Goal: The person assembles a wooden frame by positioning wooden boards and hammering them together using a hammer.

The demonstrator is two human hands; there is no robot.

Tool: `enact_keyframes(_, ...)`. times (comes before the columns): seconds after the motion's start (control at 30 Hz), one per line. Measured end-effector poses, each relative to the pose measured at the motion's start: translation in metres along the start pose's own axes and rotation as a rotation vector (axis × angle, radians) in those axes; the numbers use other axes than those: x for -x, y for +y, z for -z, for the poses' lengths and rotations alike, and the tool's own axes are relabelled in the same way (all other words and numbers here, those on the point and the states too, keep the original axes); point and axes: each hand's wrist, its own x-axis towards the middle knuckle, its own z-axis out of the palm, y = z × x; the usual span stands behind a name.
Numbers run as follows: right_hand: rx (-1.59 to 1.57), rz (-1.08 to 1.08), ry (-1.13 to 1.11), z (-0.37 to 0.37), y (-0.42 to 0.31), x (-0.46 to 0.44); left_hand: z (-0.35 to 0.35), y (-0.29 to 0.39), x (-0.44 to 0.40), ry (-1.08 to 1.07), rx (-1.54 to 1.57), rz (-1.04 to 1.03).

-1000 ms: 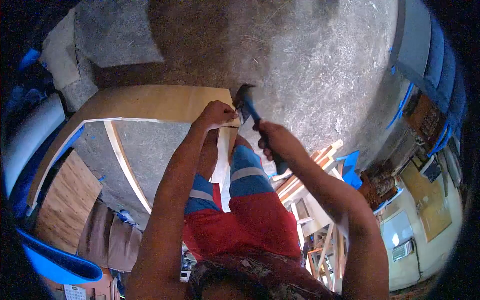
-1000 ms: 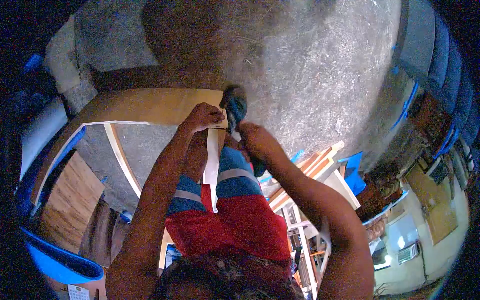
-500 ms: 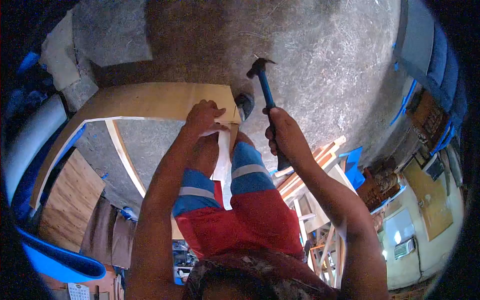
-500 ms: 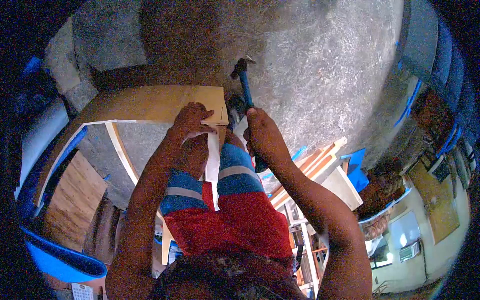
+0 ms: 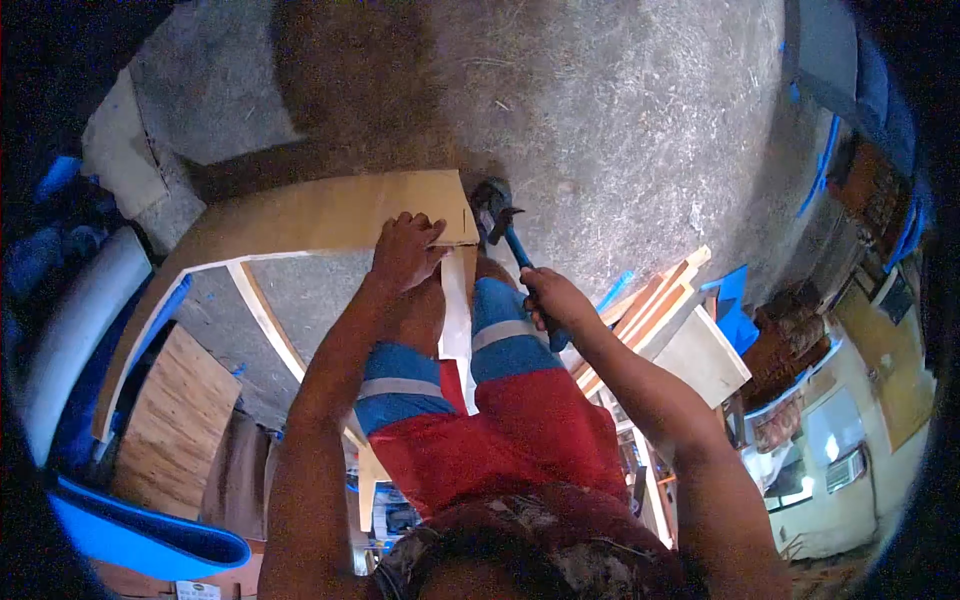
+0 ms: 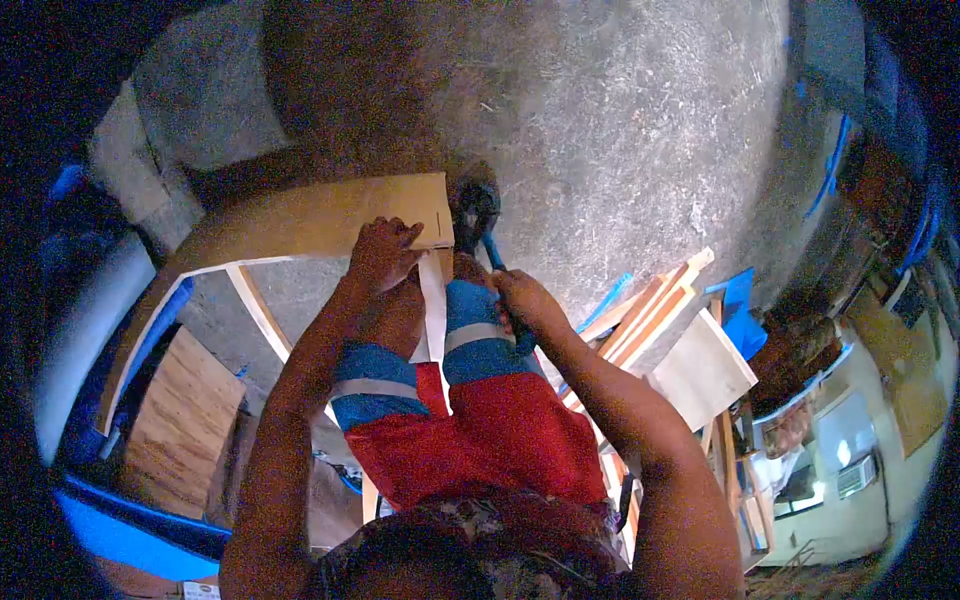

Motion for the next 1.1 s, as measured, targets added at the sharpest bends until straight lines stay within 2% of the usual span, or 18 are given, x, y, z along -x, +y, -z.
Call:
enact_keyframes(0.03, -0.003, 0.002, 0.001, -0.001, -0.002, 0.004, 0.003, 0.004, -0.001, -0.034, 0.003, 0.061)
enact_keyframes(0.13, 0.025, 0.046, 0.071, -0.016, -0.027, 0.027, -0.003, 0.001, 0.002, 0.008, 0.023, 0.044)
enact_keyframes(0.2, -0.056, 0.220, 0.170, -0.026, -0.050, 0.043, -0.003, 0.001, 0.002, 0.019, 0.035, 0.047)
enact_keyframes(0.33, -0.051, 0.377, 0.186, -0.030, -0.075, 0.045, -0.007, 0.002, 0.003, 0.080, 0.054, 0.050)
enact_keyframes(0.4, 0.208, 0.143, 0.040, -0.016, -0.085, 0.040, -0.009, 0.001, 0.001, 0.069, 0.028, 0.059)
enact_keyframes(0.43, 0.335, 0.246, -0.088, -0.001, -0.086, 0.028, -0.010, 0.002, 0.002, 0.049, 0.007, 0.063)
enact_keyframes(0.47, 0.200, 0.165, 0.008, -0.006, -0.109, 0.042, -0.009, 0.001, 0.001, 0.055, 0.009, 0.067)
enact_keyframes(0.5, 0.241, 0.327, 0.123, -0.006, -0.115, 0.036, -0.008, -0.001, 0.000, 0.061, 0.015, 0.059)
enact_keyframes(0.6, 0.246, 0.551, 0.291, -0.016, -0.106, 0.026, -0.008, 0.003, 0.004, 0.039, 0.037, 0.066)
enact_keyframes(0.67, 0.177, 0.452, 0.272, -0.029, -0.106, 0.038, -0.007, 0.000, 0.000, 0.033, 0.040, 0.078)
enact_keyframes(0.73, 0.292, 0.037, -0.055, -0.007, -0.111, 0.030, -0.009, -0.001, 0.002, 0.008, 0.032, 0.065)
enact_keyframes(0.8, 0.269, 0.211, 0.106, -0.010, -0.135, 0.042, -0.010, -0.004, -0.001, 0.052, 0.043, 0.062)
enact_keyframes(0.87, 0.030, 0.351, 0.156, -0.019, -0.161, 0.062, -0.009, 0.000, 0.006, 0.071, 0.059, 0.059)
enact_keyframes(0.9, 0.138, 0.478, 0.273, -0.022, -0.145, 0.044, -0.006, -0.001, 0.002, 0.034, 0.009, 0.067)
enact_keyframes(0.97, 0.152, 0.436, 0.274, -0.034, -0.122, 0.042, -0.004, 0.001, 0.001, -0.013, -0.031, 0.072)
enact_keyframes(1.03, 0.408, 0.195, 0.048, -0.021, -0.103, 0.028, -0.003, 0.000, 0.002, 0.022, 0.031, 0.076)
enact_keyframes(1.07, 0.311, -0.017, -0.040, -0.017, -0.098, 0.028, -0.004, 0.003, 0.005, 0.019, 0.034, 0.074)
enact_keyframes(1.1, 0.319, -0.003, -0.040, -0.012, -0.097, 0.025, -0.002, 0.002, 0.002, 0.071, 0.044, 0.100)
